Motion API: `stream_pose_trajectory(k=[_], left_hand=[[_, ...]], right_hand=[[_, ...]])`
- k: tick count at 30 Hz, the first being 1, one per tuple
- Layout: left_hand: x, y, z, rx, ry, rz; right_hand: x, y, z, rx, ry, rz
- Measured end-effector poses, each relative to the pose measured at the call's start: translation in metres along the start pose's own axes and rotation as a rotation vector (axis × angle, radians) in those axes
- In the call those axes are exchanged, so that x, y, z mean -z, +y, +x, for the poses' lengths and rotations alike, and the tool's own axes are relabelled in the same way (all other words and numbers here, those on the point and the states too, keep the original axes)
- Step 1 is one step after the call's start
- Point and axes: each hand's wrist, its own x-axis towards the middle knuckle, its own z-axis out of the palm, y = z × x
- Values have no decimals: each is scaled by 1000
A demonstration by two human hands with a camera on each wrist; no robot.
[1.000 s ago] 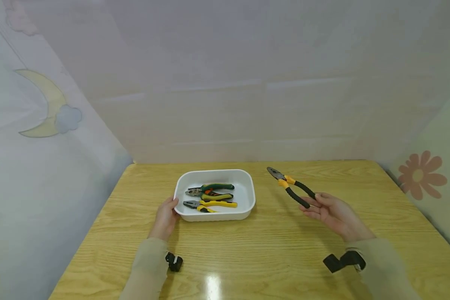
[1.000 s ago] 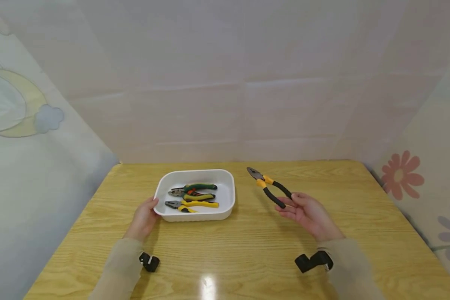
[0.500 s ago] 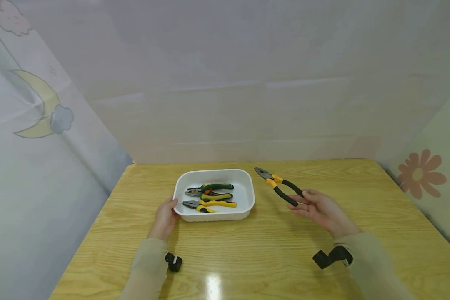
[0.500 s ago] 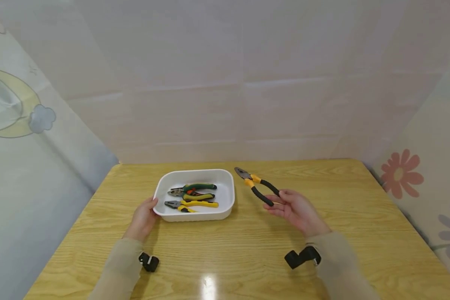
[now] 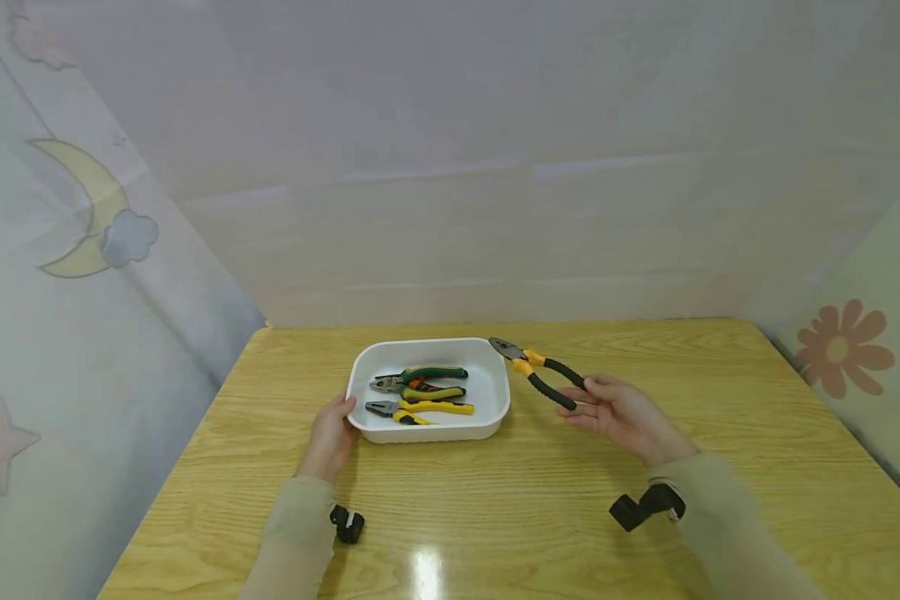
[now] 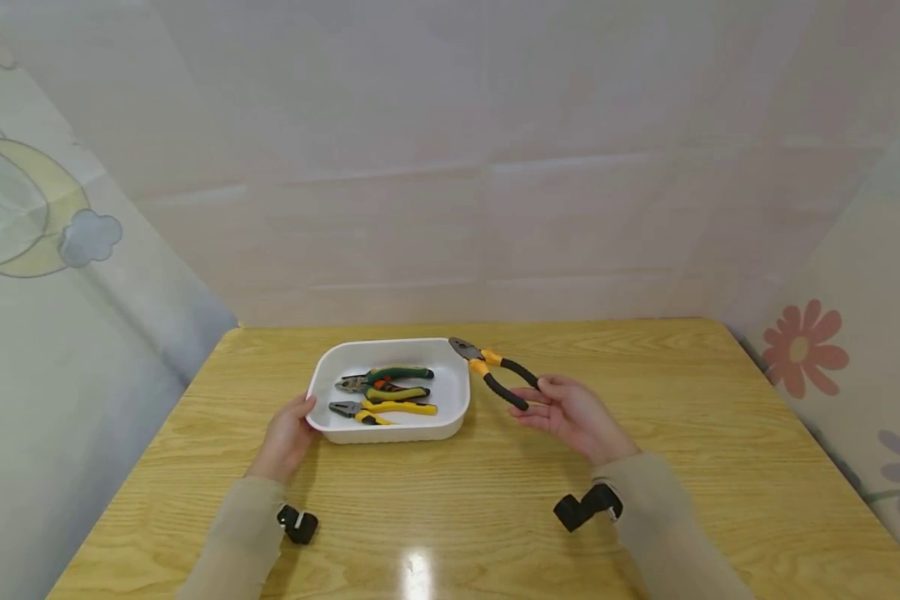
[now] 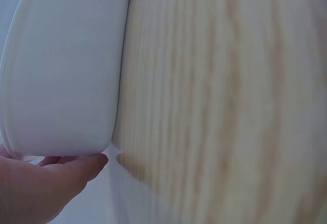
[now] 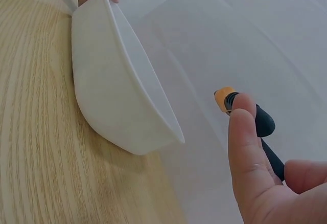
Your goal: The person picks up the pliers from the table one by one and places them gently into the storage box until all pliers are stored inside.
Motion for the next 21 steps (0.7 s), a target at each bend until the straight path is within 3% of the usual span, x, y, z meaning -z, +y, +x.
stream_pose_trajectory(k=[21], left_hand=[[2, 0, 2, 5, -7, -10]], right_hand=[[-22, 4, 30, -61, 12, -109]])
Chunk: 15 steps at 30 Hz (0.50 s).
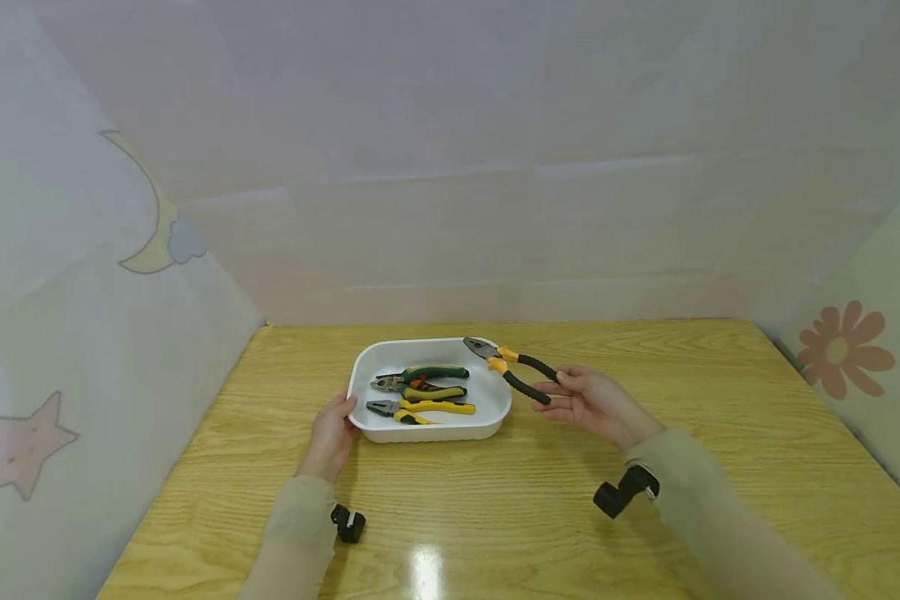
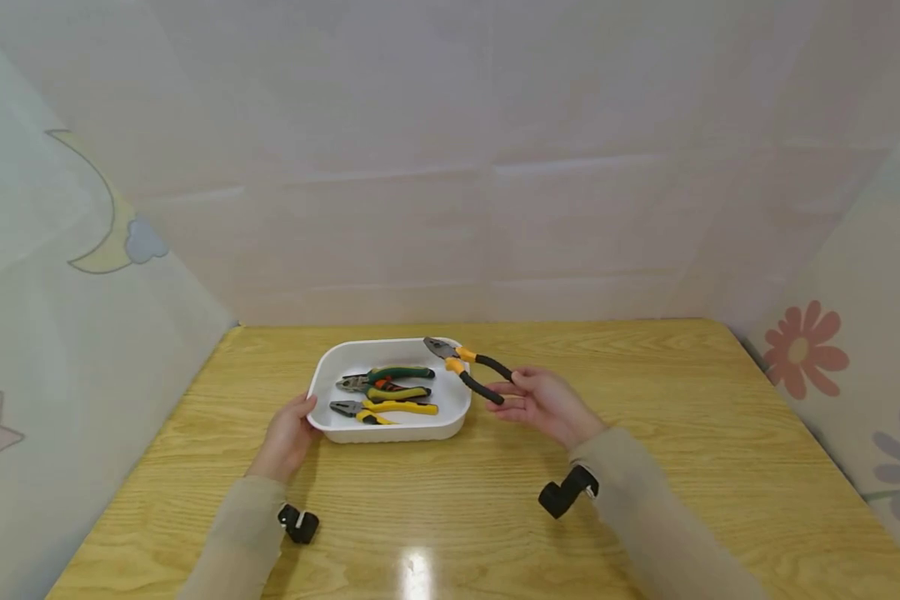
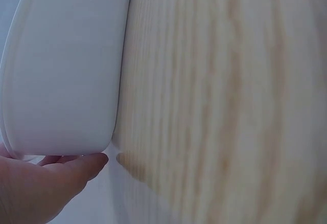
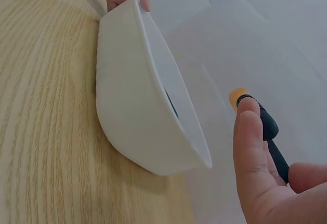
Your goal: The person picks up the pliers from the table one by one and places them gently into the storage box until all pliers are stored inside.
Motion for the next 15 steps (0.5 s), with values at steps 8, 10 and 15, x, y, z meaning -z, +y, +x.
stream_pose_trajectory(k=[8, 10, 15], left_hand=[[0, 1, 0, -8, -8, -11], [0, 1, 1, -8, -7, -9], [-2, 0, 1, -6, -5, -9]], right_hand=[[-9, 2, 13, -21, 3, -96], [-13, 3, 16, -27, -3, -120], [-22, 4, 22, -43, -15, -168]])
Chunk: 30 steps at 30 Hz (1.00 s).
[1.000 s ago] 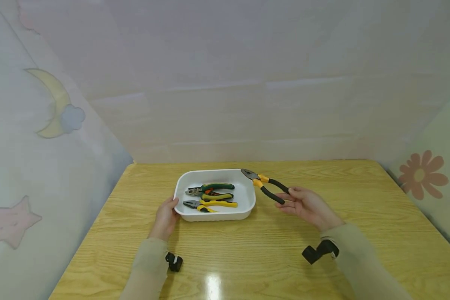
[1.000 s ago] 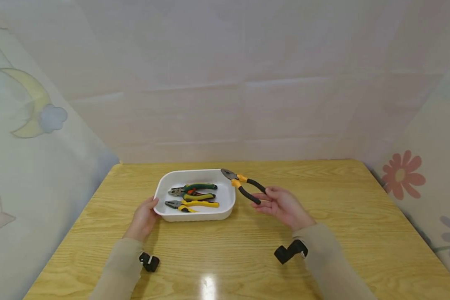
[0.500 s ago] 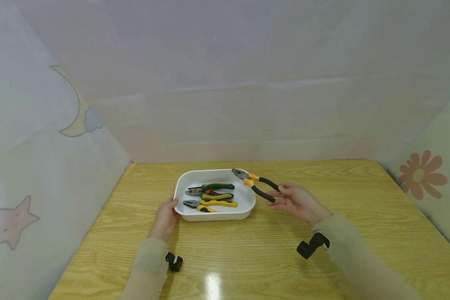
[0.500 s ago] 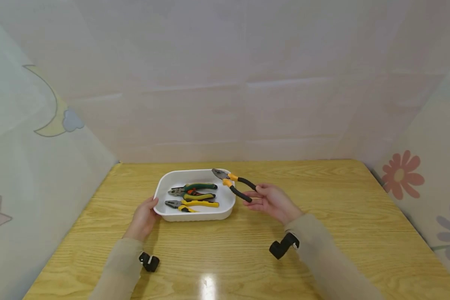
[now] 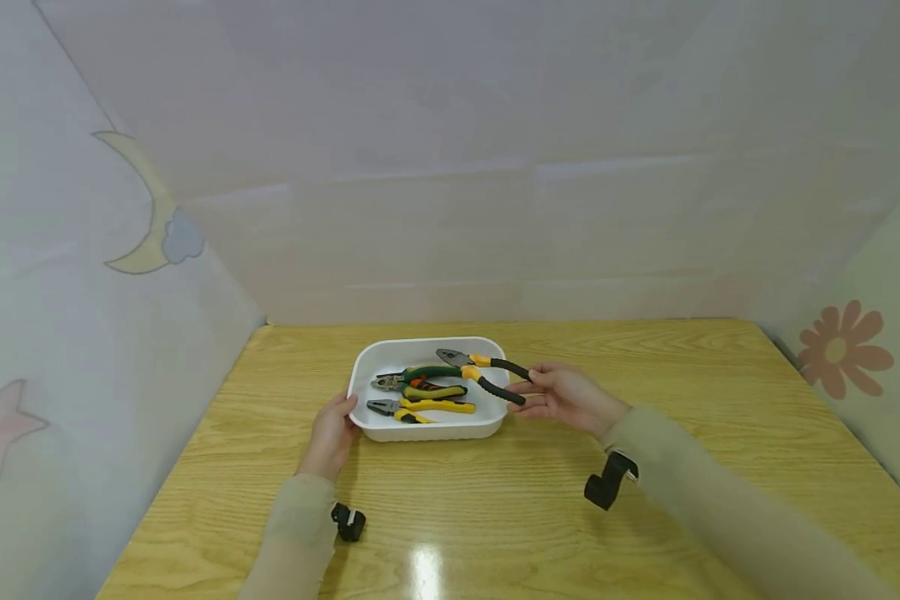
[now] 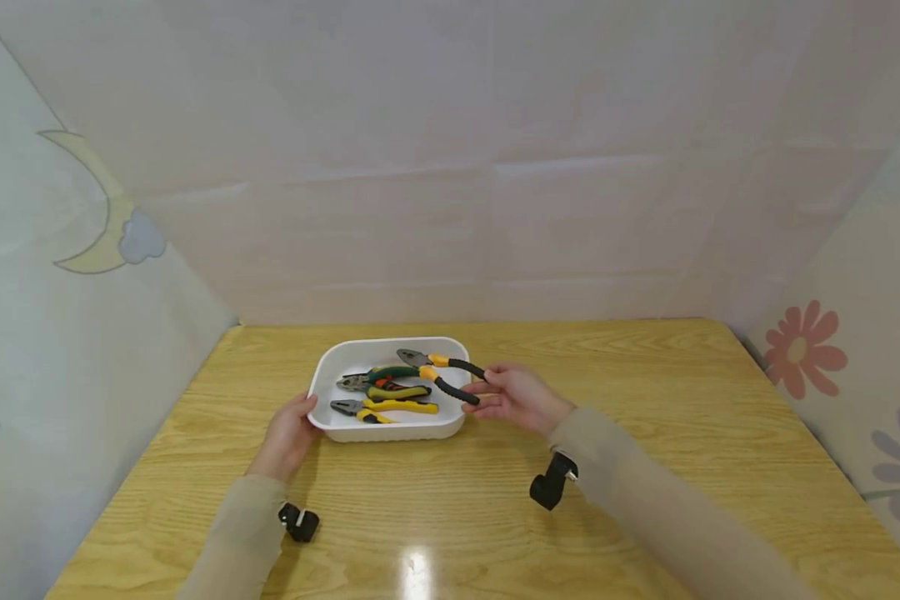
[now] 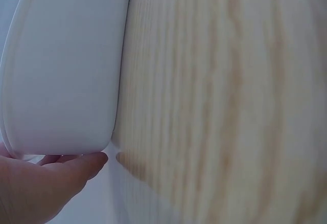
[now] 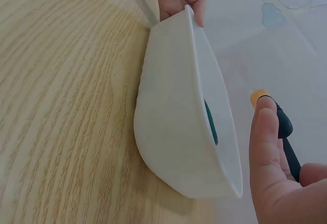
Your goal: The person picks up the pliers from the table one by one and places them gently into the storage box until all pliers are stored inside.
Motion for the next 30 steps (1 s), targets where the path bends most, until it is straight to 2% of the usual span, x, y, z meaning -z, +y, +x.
stream_pose_trajectory(k=[9, 19, 30], left_hand=[[1, 1, 1, -1, 8, -1], [2, 0, -3, 7, 9, 12], [1, 1, -4, 17, 19, 7]], right_hand=[[-9, 0, 14, -36, 2, -46], [-18, -3, 28, -59, -44, -79], [-28, -9, 41, -83, -28, -160]])
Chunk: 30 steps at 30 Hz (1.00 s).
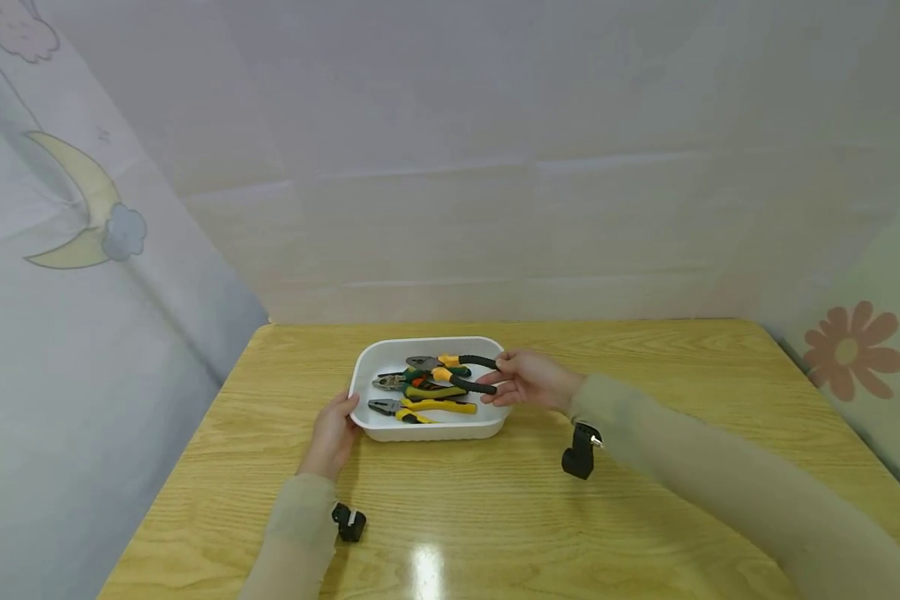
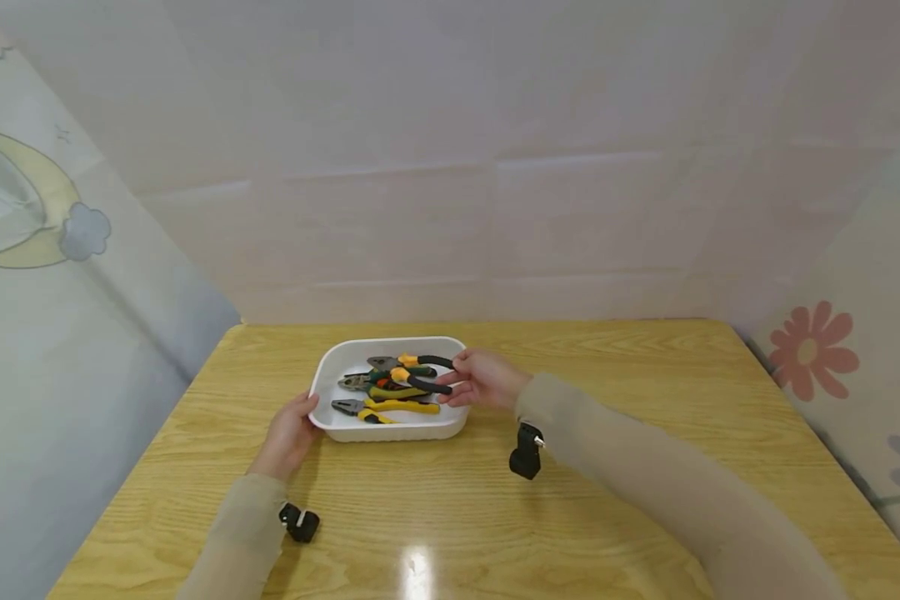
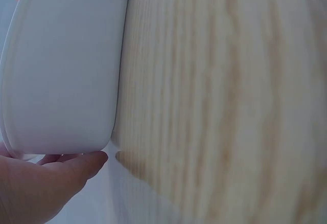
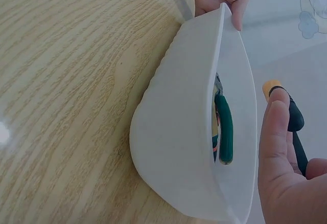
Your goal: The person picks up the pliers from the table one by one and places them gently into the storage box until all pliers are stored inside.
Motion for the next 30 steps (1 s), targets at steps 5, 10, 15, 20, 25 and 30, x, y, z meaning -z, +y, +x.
stream_pose_trajectory(k=[5, 10, 15, 20, 25, 30], left_hand=[[-1, 0, -1, -3, -6, -3], [-1, 1, -1, -9, -12, 2], [0, 0, -1, -10, -3, 0], [0, -1, -2, -12, 0, 5], [0, -1, -1, -7, -4, 16], [0, -1, -2, -9, -5, 29]], right_hand=[[-6, -6, 5, -2, 10, -43], [-12, -12, 10, -13, 32, -77], [-17, -15, 15, -22, 47, -118], [-21, -18, 22, -27, 71, -159], [-24, -21, 31, -34, 87, -192], [-29, -26, 40, -53, 103, -239]])
